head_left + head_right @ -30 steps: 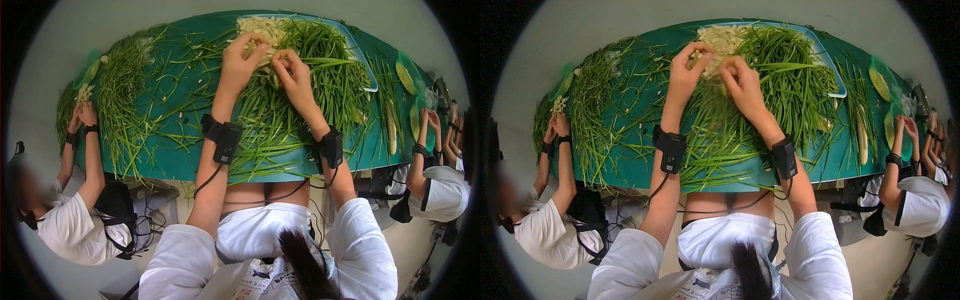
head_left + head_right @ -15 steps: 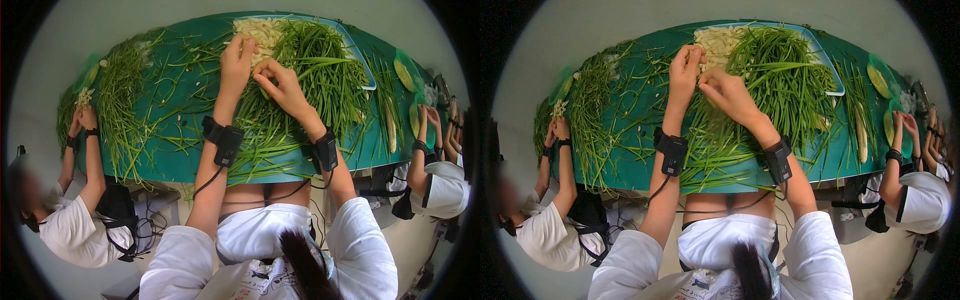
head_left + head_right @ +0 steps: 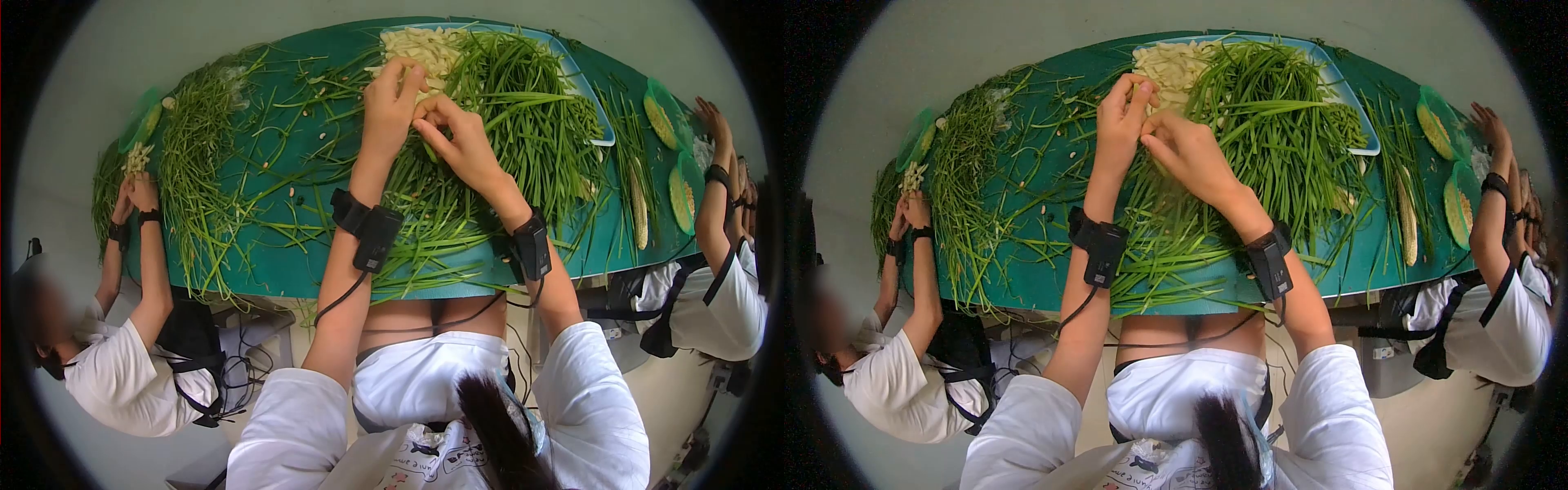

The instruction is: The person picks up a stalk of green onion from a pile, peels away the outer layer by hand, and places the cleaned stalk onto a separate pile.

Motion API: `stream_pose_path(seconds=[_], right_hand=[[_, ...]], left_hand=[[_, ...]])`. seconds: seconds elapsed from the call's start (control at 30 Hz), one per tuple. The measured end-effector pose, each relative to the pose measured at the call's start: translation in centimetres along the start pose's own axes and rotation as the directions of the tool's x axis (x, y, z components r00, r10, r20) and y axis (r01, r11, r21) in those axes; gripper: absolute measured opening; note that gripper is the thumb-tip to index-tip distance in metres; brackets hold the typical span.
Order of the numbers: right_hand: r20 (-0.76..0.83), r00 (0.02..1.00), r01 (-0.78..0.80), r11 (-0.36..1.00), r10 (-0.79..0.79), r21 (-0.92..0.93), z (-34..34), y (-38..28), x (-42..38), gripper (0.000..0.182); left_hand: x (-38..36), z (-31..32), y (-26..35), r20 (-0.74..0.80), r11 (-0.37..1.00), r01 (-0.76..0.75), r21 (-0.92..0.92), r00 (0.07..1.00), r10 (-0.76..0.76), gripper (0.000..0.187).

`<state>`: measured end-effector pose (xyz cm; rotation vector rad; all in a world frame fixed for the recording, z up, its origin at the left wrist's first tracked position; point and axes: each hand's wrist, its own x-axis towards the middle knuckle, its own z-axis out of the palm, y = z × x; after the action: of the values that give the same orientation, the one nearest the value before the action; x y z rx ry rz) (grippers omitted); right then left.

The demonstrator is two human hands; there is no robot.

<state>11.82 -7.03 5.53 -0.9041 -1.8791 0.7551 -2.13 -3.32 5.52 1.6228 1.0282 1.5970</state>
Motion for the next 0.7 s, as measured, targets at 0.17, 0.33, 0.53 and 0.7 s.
stream_pose_path(seconds=[0.17,0.33,0.53,0.7], right_hand=[[-0.05,0.997,0.056,0.998,-0.055,0.015,0.3,0.4,0.0,0.016],[-0.07,0.997,0.035,0.999,-0.034,0.002,0.0,0.2,0.0,0.015],[-0.097,0.995,0.024,0.999,-0.021,0.027,0.0,0.3,-0.1,0.015],[-0.149,0.989,0.019,1.0,-0.017,0.013,-0.4,0.1,0.0,0.015]], left_hand=[[-0.1,0.3,0.0,0.0,0.999,0.015,-0.051,1.0,-0.015,0.02],[-0.3,0.5,0.3,0.044,0.997,0.023,-0.07,0.999,-0.02,0.02],[-0.4,0.3,0.7,0.08,0.999,0.037,-0.032,0.996,-0.034,0.024],[-0.6,1.2,0.3,0.065,0.999,-0.013,-0.049,0.998,0.016,0.024]])
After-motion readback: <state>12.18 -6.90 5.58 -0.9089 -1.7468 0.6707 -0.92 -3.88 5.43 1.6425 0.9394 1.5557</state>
